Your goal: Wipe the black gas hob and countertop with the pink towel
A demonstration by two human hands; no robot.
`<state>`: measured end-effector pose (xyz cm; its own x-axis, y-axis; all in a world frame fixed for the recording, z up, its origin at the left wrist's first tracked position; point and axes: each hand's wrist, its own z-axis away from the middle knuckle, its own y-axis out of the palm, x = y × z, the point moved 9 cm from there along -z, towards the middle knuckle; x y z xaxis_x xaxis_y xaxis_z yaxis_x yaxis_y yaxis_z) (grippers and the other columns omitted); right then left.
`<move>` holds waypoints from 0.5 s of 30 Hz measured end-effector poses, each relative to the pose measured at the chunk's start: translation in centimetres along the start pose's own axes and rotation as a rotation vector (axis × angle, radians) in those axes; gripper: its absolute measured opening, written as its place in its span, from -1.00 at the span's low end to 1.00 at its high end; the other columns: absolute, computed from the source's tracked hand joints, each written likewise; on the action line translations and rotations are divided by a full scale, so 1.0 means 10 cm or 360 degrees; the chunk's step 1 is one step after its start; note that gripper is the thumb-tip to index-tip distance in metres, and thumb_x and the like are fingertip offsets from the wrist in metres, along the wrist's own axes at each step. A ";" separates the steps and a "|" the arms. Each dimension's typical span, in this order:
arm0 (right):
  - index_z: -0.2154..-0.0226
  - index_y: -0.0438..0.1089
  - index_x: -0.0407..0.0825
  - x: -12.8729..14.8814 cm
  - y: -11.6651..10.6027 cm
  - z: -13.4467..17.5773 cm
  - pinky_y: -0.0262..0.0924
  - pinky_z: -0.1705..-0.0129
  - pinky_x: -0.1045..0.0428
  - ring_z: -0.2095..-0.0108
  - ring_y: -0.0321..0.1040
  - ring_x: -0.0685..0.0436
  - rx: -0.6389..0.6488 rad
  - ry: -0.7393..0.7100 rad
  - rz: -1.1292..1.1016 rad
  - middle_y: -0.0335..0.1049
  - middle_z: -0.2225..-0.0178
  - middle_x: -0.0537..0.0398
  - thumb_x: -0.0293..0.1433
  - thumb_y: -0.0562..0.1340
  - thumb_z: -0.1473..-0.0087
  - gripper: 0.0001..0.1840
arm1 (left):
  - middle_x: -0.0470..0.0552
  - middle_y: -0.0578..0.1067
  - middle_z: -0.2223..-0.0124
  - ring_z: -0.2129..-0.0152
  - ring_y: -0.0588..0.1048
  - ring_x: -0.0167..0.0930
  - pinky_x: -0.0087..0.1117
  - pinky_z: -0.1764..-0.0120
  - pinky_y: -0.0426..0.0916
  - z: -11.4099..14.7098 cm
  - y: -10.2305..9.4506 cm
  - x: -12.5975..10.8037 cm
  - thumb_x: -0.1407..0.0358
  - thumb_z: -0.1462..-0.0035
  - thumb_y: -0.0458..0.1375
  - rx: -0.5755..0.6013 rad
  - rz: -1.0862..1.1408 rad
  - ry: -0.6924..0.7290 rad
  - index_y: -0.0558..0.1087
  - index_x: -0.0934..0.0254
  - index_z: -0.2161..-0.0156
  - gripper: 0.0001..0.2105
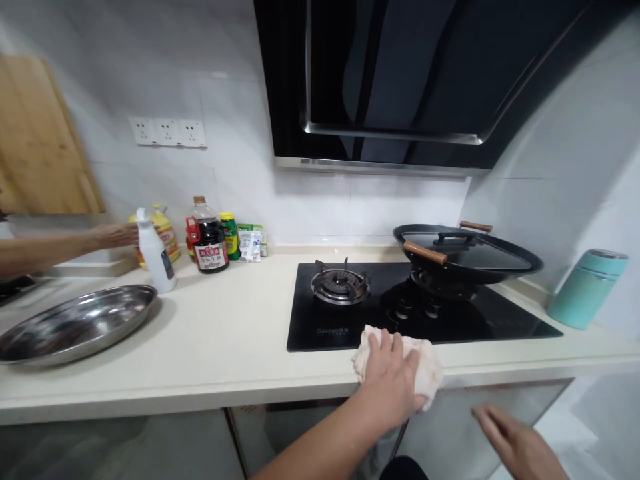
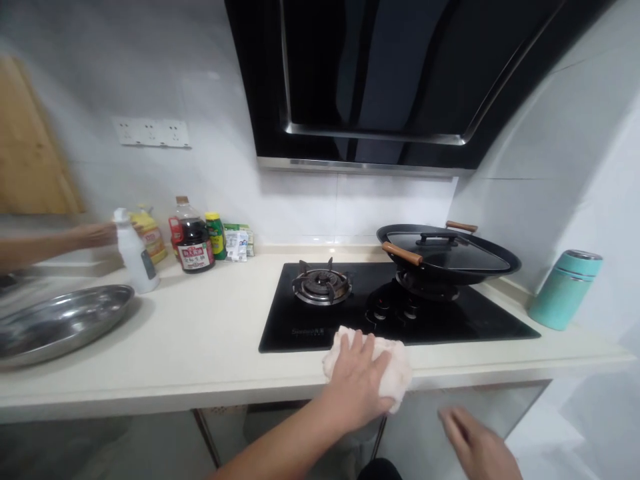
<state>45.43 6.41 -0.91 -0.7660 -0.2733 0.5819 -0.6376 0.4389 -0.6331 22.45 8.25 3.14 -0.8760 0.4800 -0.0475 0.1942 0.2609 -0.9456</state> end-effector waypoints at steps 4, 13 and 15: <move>0.31 0.49 0.09 0.26 0.15 -0.83 0.29 0.36 0.06 0.43 0.45 -0.12 0.0005 -0.0047 -0.0042 0.51 0.40 0.11 0.10 0.06 -0.18 -0.49 | 0.28 0.33 -0.36 -0.33 0.21 0.08 0.19 -0.33 0.05 0.09 -0.02 -0.08 -0.13 -0.17 0.24 -0.0160 -0.0056 0.0070 0.36 0.22 -0.28 -0.31; 0.31 0.49 0.12 -0.01 0.72 -1.42 0.20 0.32 0.01 0.37 0.45 -0.18 0.0386 -0.0040 0.0132 0.53 0.39 0.11 0.05 -0.01 -0.15 -0.51 | 0.07 0.47 -0.28 -0.22 0.40 -0.03 0.03 -0.17 0.33 1.30 -0.50 1.08 -0.09 -0.04 0.37 -0.0447 -0.0228 -0.0118 0.45 0.03 -0.20 -0.36; 0.29 0.49 0.15 -0.16 0.80 -1.38 0.18 0.35 0.01 0.38 0.44 -0.18 0.0446 0.0014 0.0236 0.52 0.41 0.13 0.04 -0.02 -0.16 -0.51 | 0.09 0.49 -0.27 -0.22 0.41 0.00 0.01 -0.14 0.37 1.69 -0.69 1.47 -0.11 -0.01 0.37 -0.0501 -0.0373 -0.0244 0.49 0.04 -0.18 -0.36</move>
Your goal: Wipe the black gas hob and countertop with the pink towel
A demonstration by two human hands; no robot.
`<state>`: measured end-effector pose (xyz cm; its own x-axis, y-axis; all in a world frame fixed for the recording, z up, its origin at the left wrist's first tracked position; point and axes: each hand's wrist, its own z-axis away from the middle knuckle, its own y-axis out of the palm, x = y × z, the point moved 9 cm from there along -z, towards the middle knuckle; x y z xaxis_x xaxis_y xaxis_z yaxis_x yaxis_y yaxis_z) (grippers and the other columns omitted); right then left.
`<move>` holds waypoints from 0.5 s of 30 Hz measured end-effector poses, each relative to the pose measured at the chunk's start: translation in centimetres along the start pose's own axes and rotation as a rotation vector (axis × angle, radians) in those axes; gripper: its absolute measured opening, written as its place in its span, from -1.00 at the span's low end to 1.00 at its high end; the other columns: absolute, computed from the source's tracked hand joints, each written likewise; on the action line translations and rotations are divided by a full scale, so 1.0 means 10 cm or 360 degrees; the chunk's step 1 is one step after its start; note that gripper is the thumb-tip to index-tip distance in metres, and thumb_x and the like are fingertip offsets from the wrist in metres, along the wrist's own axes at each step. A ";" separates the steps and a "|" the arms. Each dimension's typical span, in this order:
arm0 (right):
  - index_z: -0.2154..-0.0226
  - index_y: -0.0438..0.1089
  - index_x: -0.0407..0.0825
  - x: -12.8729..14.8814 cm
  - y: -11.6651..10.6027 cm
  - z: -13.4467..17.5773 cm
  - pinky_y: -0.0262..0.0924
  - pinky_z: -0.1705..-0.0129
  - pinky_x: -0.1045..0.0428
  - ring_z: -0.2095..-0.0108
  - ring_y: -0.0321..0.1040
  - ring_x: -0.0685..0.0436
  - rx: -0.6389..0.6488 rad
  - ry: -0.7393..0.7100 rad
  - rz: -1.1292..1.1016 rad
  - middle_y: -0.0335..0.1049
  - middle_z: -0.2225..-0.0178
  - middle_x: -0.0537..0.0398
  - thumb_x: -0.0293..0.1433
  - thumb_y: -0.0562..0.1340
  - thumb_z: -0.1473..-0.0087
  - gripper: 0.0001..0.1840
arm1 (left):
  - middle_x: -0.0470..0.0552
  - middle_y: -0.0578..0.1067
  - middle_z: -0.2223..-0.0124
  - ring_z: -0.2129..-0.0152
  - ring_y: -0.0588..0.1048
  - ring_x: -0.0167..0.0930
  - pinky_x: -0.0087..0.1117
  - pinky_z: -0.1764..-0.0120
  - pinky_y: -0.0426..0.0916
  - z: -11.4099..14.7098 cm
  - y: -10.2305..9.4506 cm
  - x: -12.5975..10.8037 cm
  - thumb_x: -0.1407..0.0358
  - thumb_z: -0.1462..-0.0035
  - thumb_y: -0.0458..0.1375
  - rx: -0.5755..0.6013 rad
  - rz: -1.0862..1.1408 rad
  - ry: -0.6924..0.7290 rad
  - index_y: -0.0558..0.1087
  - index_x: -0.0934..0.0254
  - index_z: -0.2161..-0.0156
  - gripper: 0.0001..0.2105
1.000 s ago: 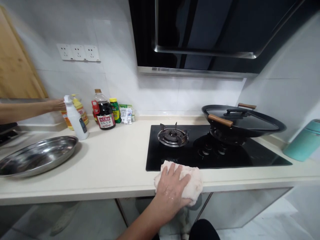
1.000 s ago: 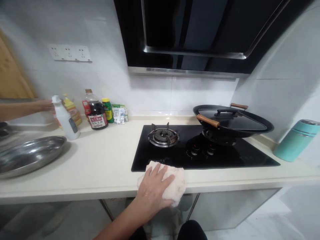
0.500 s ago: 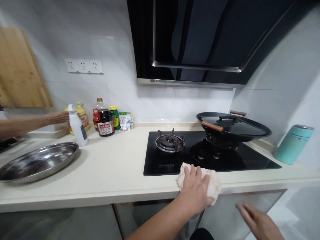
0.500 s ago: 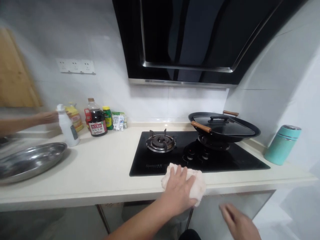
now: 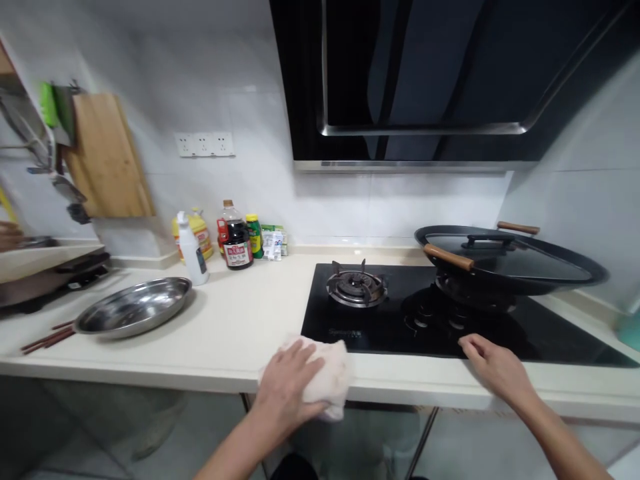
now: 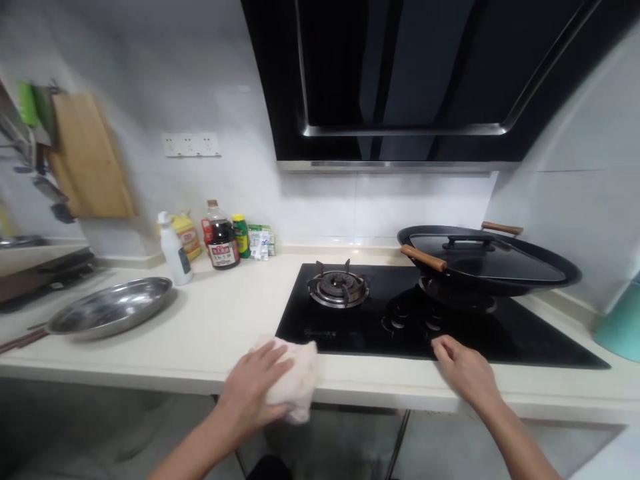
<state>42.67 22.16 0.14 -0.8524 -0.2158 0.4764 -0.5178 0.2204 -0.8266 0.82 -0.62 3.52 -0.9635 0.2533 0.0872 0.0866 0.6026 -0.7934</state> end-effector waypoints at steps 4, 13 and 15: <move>0.28 0.50 0.16 -0.10 0.08 0.00 0.19 0.38 0.02 0.41 0.45 -0.19 0.0051 0.0017 -0.0017 0.51 0.43 0.13 0.07 0.00 -0.15 -0.51 | 0.05 0.48 -0.28 -0.24 0.40 -0.02 0.02 -0.19 0.36 0.44 -0.24 0.85 -0.14 -0.08 0.30 0.0228 -0.0137 -0.0321 0.50 0.03 -0.20 -0.39; 0.32 0.57 0.17 -0.21 0.05 -0.06 0.28 0.45 -0.02 0.43 0.53 -0.29 -0.0018 -0.0058 -0.0147 0.57 0.39 0.07 0.17 0.08 -0.07 -0.46 | 0.00 0.31 -0.42 -0.37 0.23 -0.18 -0.05 -0.32 0.15 0.31 -0.35 1.68 0.03 -0.38 -0.13 0.0832 -0.0246 -0.1188 0.41 0.07 -0.30 -0.48; 0.33 0.58 0.19 -0.18 0.00 -0.02 0.30 0.47 -0.03 0.42 0.53 -0.29 -0.0079 -0.0102 -0.0136 0.59 0.35 0.09 0.16 0.10 -0.06 -0.48 | 0.07 0.19 -0.47 -0.41 0.12 -0.07 0.15 -0.33 0.03 0.17 -0.33 1.80 0.04 -0.38 -0.15 0.0841 -0.0287 -0.1224 0.38 0.10 -0.32 -0.46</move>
<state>44.23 22.73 -0.66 -0.7995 -0.2960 0.5227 -0.5925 0.2450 -0.7674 -17.23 0.65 6.63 -0.8701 -0.4915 -0.0361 -0.0243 0.1159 -0.9930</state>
